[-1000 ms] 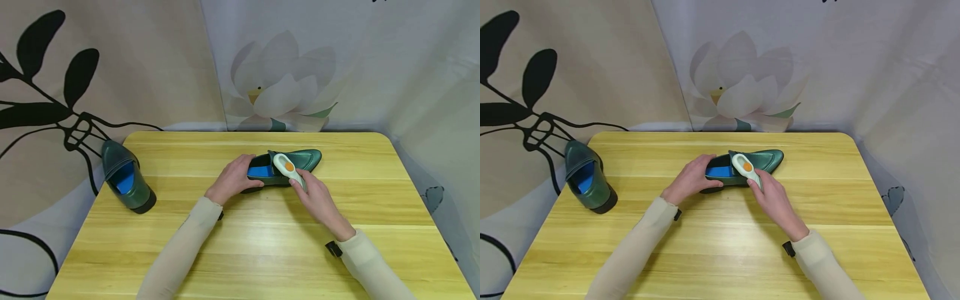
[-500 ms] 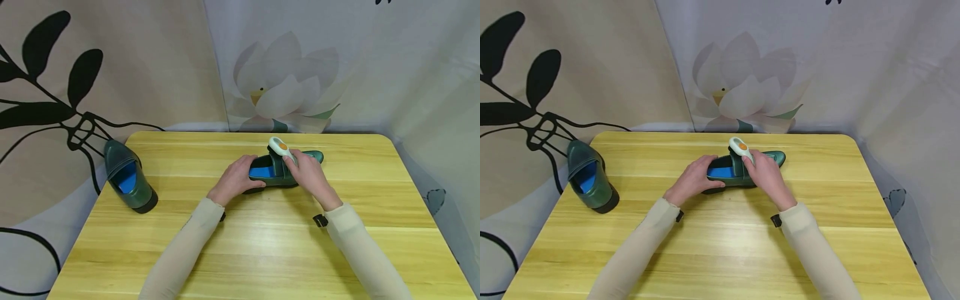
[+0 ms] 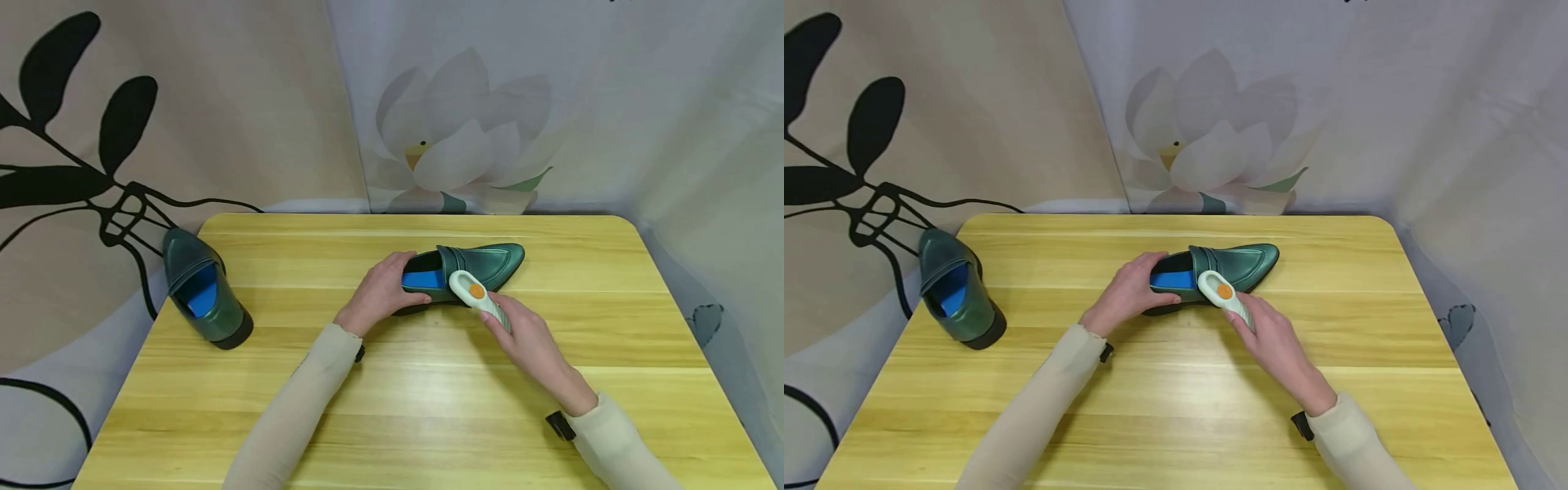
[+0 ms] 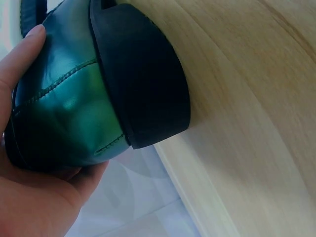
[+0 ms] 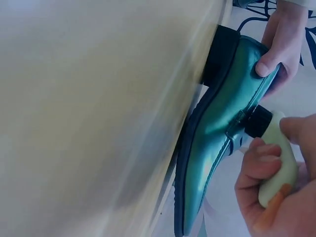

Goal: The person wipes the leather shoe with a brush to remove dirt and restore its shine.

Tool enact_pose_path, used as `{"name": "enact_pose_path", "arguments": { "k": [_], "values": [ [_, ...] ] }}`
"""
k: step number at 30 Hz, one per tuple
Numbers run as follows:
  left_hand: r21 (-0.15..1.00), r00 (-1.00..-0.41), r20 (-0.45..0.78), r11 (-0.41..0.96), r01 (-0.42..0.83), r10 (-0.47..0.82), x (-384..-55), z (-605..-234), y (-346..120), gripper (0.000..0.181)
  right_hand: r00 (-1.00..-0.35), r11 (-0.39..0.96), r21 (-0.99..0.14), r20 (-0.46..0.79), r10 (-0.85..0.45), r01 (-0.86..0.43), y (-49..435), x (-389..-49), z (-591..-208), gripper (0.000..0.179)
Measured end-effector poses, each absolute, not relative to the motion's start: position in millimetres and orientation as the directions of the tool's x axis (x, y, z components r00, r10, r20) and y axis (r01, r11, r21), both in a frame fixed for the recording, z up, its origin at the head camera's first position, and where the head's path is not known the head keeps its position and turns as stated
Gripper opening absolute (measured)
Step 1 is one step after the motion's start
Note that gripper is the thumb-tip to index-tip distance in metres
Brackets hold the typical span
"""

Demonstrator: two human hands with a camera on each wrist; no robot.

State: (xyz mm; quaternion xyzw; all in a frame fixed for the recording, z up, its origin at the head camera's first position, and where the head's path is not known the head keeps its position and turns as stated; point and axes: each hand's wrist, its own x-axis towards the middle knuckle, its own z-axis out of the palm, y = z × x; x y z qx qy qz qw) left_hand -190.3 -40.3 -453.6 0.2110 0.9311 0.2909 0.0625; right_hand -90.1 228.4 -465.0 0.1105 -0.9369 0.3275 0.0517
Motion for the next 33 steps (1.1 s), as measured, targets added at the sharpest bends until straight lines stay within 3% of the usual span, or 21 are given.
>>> {"name": "enact_pose_path", "arguments": {
  "k": [5,10,17,24,29,33],
  "values": [
    [0.579,-0.901,-0.01,0.737,0.348,0.434,-190.0,-455.8,-39.8,0.092,-0.967,0.764,-0.596,0.203,-0.155,-0.247,223.7,-101.7,-466.0,0.048],
    [0.596,-0.897,-0.016,0.725,0.346,0.441,-188.6,-456.1,-36.9,0.091,-0.969,0.783,-0.582,0.22,-0.109,-0.22,218.0,-136.6,-461.8,0.051],
    [0.586,-0.895,-0.017,0.73,0.352,0.446,-187.1,-454.8,-33.2,0.091,-0.986,0.809,-0.565,0.13,-0.108,-0.163,222.1,-166.3,-451.1,0.051],
    [0.592,-0.896,-0.003,0.723,0.356,0.444,-187.7,-455.2,-34.7,0.091,-0.994,0.792,-0.601,0.071,-0.083,-0.109,234.5,-132.0,-457.6,0.058],
    [0.59,-0.902,-0.004,0.729,0.347,0.432,-188.7,-455.1,-38.3,0.092,-0.99,0.795,-0.591,0.108,-0.091,-0.137,239.8,-101.0,-466.4,0.052],
    [0.585,-0.904,-0.001,0.734,0.345,0.427,-189.3,-454.3,-40.6,0.092,-0.984,0.788,-0.593,0.15,-0.097,-0.168,238.5,-95.0,-469.2,0.049]
  ]
}}
